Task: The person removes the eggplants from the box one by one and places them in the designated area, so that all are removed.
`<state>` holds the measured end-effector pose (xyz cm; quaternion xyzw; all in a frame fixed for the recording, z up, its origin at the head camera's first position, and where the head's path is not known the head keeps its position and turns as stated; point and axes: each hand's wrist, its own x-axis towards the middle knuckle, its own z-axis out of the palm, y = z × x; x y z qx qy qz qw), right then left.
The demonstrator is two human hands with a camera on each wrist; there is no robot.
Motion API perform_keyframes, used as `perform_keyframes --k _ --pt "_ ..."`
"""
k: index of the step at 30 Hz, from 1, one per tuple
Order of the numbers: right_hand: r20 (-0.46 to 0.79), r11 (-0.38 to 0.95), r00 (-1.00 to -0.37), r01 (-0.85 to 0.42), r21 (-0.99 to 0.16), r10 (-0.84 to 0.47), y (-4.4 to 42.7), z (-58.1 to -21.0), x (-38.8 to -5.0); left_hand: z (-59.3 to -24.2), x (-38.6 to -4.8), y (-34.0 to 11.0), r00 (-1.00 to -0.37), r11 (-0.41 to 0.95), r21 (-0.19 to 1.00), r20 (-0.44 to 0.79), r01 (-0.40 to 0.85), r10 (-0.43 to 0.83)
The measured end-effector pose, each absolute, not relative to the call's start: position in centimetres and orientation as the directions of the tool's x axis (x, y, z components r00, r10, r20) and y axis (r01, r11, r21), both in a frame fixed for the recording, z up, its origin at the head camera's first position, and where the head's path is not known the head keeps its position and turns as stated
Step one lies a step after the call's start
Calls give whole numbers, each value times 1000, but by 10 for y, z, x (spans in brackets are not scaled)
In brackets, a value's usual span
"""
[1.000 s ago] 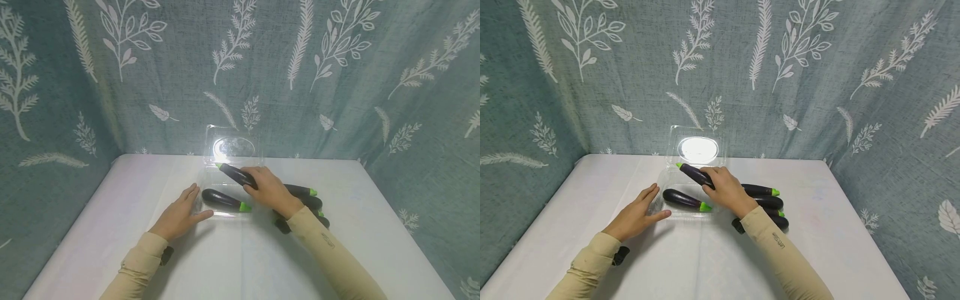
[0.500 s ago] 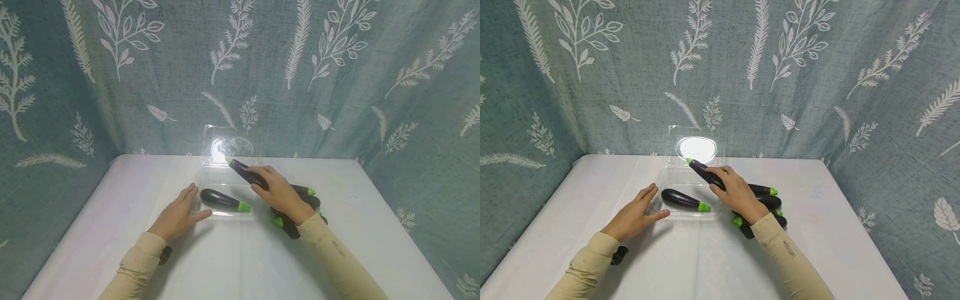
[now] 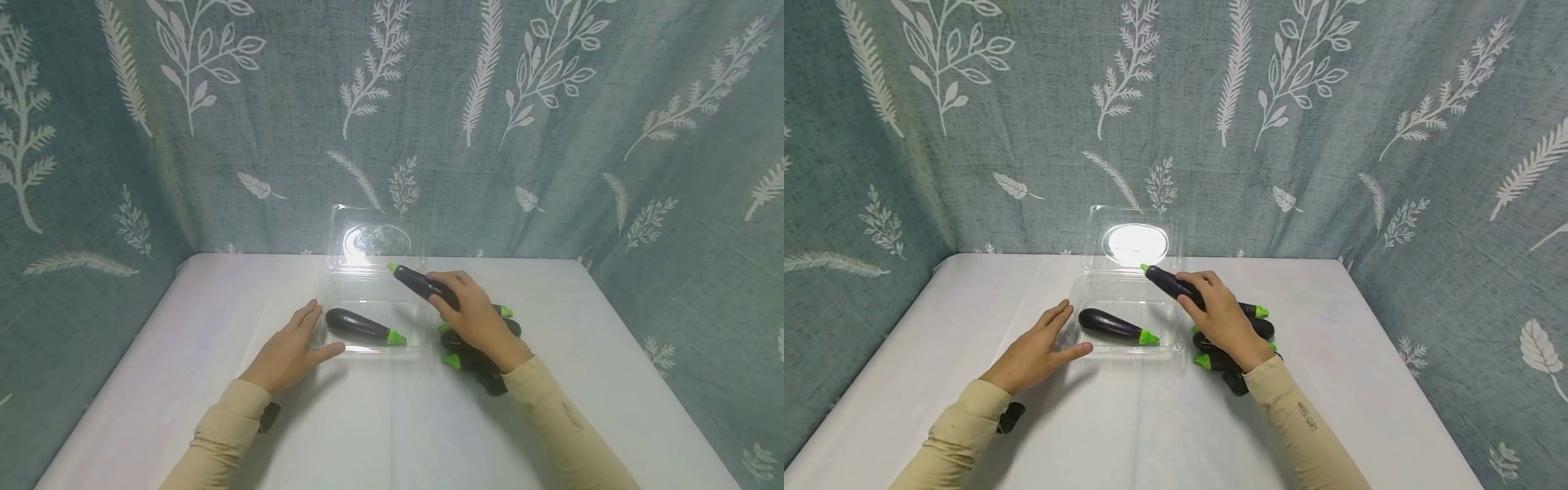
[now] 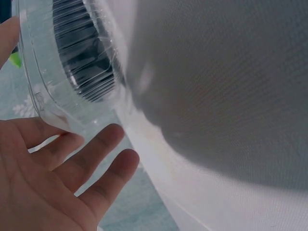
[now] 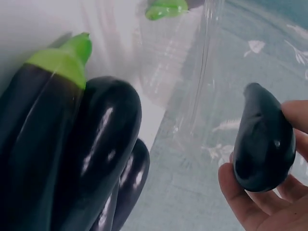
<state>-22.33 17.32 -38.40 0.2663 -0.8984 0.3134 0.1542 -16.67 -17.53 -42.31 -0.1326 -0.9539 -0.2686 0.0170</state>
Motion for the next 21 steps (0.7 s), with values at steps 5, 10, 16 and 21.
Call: perform_keyframes --k 5,10,16,21 --pt "459 707 -828 -533 -464 -323 184 -381 -221 -423 -166 -175 -964 820 508 104 265 247" --pt "443 745 -857 -472 -472 -263 197 -379 -218 -423 -167 -175 -963 818 509 106 268 250" --pt "437 779 -877 -411 -474 -197 218 -383 -215 -423 -167 -174 -963 819 510 97 264 250" --pt "474 792 -865 -402 -459 -164 238 -384 -213 -423 -168 -175 -966 819 514 87 254 245"
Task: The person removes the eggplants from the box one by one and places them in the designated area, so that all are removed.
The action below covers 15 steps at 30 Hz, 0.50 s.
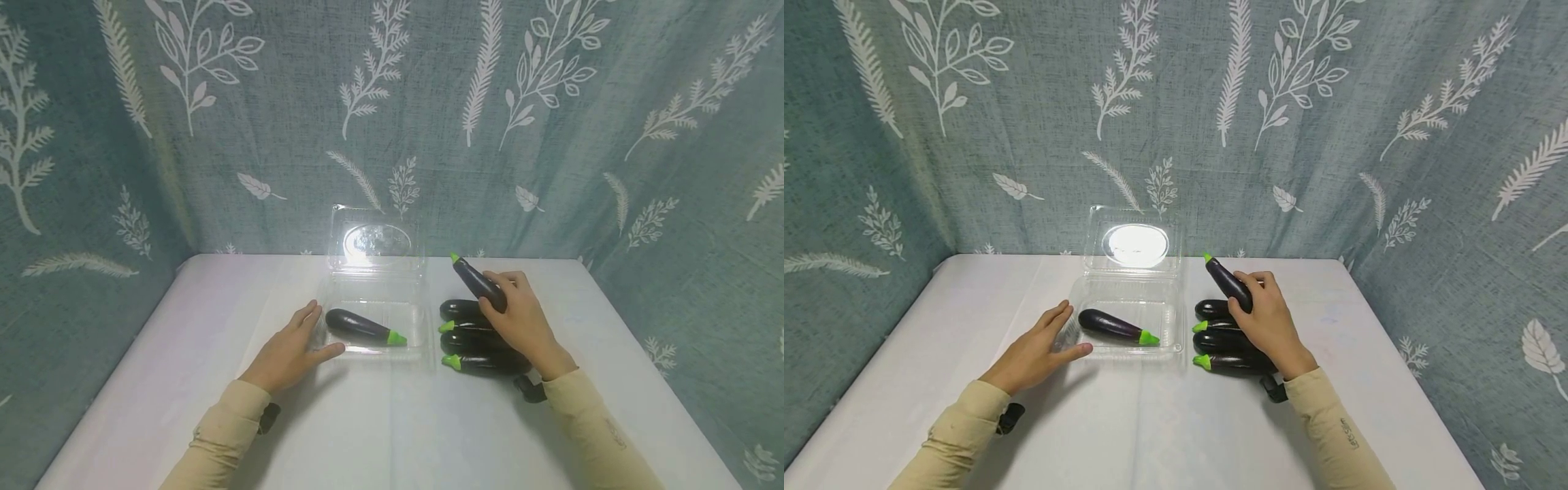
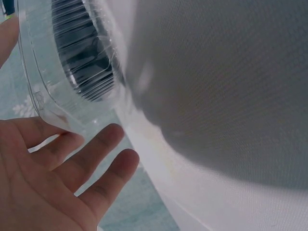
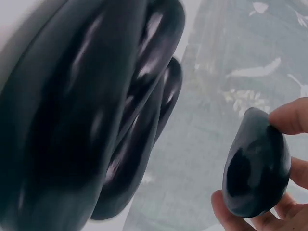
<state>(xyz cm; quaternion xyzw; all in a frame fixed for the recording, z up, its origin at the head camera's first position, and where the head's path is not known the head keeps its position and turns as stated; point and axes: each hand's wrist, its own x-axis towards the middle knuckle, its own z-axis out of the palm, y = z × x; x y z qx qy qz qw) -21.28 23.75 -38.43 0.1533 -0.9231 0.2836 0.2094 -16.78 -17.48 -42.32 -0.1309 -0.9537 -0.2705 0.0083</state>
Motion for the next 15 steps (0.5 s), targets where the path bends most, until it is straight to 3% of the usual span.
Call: perform_keyframes --k 15 --pt "440 838 -894 -304 -453 -86 294 -398 -200 -424 -168 -176 -964 819 511 94 262 250"
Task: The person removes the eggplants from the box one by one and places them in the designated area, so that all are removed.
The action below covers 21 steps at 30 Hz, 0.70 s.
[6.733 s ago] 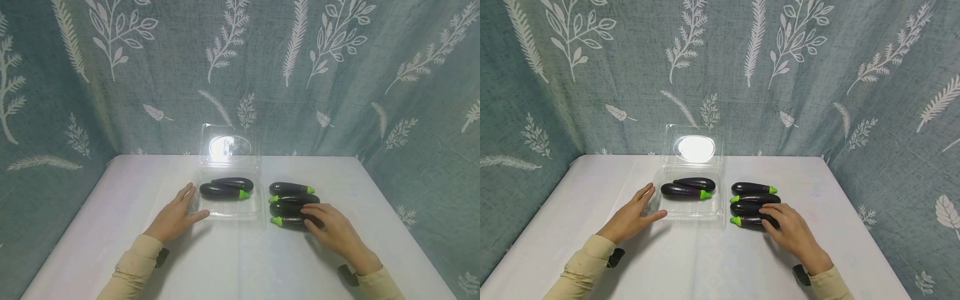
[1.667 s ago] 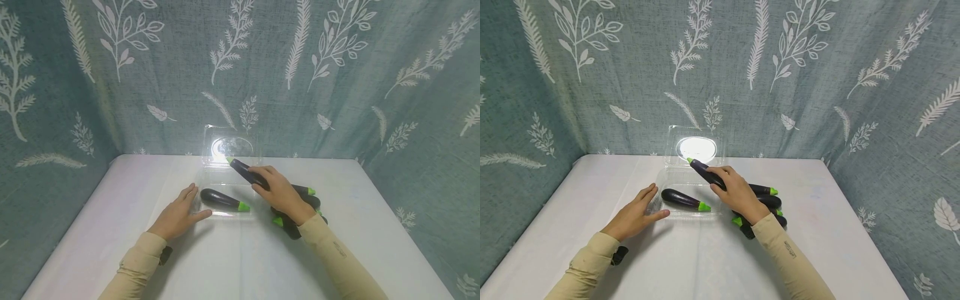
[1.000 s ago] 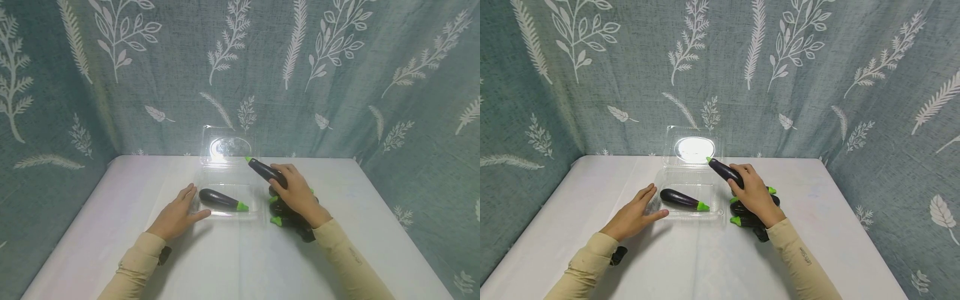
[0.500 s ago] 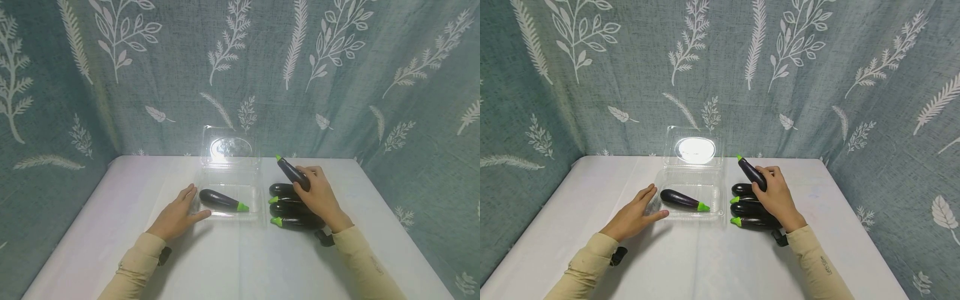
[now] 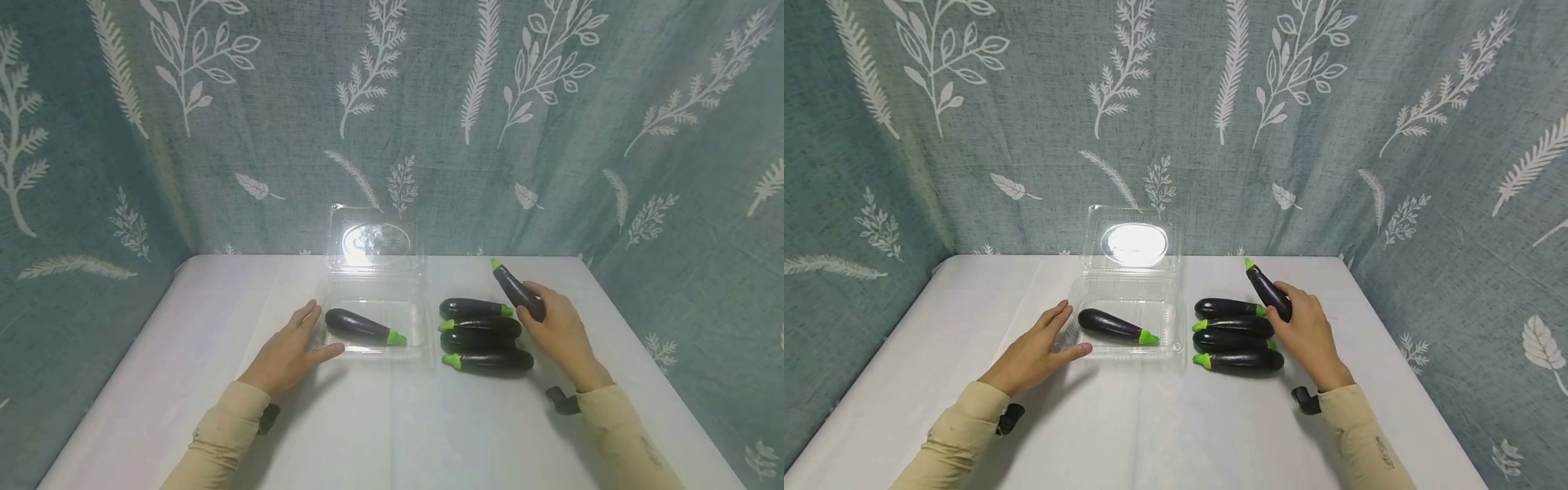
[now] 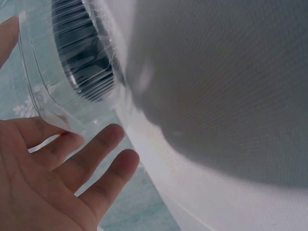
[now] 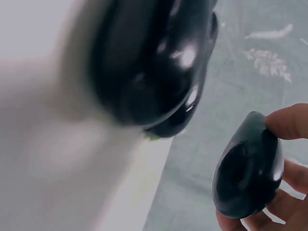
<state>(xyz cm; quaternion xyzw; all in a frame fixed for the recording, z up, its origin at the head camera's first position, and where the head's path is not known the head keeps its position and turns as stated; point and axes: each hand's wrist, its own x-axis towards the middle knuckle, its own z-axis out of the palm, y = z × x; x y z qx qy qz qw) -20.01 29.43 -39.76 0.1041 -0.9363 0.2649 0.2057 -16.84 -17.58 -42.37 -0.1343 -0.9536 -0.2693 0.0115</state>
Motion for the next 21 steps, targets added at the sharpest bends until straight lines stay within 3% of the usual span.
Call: perform_keyframes --k 11,21 --pt "391 873 -919 -236 -426 -57 319 -411 -188 -422 -168 -175 -963 820 506 100 266 250" --pt "243 903 -966 -176 -393 -83 321 -417 -182 -424 -168 -175 -965 824 504 98 260 244"
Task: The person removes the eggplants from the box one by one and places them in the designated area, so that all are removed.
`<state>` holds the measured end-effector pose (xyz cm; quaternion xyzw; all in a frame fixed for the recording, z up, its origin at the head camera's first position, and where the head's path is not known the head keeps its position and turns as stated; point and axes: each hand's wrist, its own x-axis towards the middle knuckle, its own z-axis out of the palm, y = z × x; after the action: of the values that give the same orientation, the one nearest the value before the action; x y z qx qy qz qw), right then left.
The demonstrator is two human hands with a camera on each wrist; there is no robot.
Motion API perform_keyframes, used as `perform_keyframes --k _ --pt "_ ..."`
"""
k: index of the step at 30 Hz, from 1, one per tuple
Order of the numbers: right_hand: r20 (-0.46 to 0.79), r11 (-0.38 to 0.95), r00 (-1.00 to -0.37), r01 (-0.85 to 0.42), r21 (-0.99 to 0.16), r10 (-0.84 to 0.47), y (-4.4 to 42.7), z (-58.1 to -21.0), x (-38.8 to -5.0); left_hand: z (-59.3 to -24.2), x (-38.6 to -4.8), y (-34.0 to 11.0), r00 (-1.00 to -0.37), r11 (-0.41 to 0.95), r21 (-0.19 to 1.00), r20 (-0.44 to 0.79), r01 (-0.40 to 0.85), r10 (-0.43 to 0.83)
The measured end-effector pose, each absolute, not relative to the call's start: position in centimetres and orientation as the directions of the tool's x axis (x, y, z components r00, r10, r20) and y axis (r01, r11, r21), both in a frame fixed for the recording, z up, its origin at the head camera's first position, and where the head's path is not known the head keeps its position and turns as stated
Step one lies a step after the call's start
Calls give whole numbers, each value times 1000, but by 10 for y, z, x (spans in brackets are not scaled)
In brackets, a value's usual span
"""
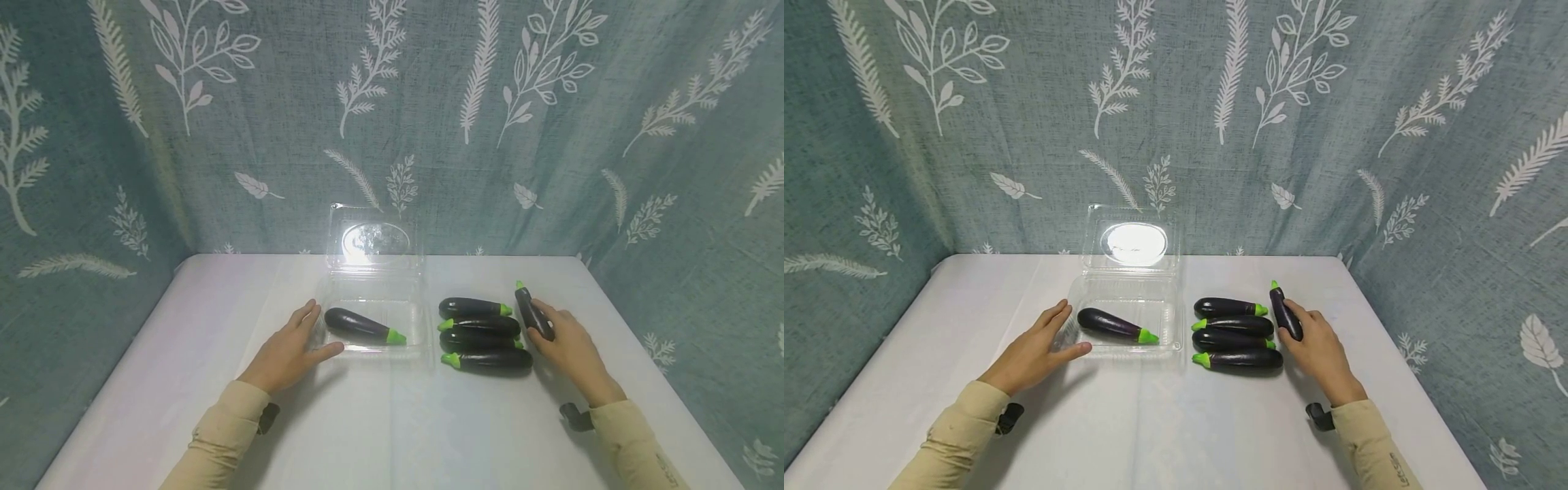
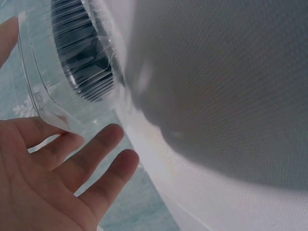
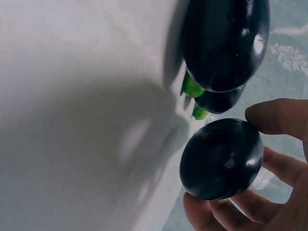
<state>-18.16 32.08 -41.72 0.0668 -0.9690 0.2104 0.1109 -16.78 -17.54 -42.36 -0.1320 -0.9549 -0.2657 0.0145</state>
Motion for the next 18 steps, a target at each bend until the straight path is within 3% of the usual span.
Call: perform_keyframes --k 18 --pt "77 925 -993 -116 -363 -94 323 -431 -181 -426 -168 -176 -964 821 507 104 264 245"
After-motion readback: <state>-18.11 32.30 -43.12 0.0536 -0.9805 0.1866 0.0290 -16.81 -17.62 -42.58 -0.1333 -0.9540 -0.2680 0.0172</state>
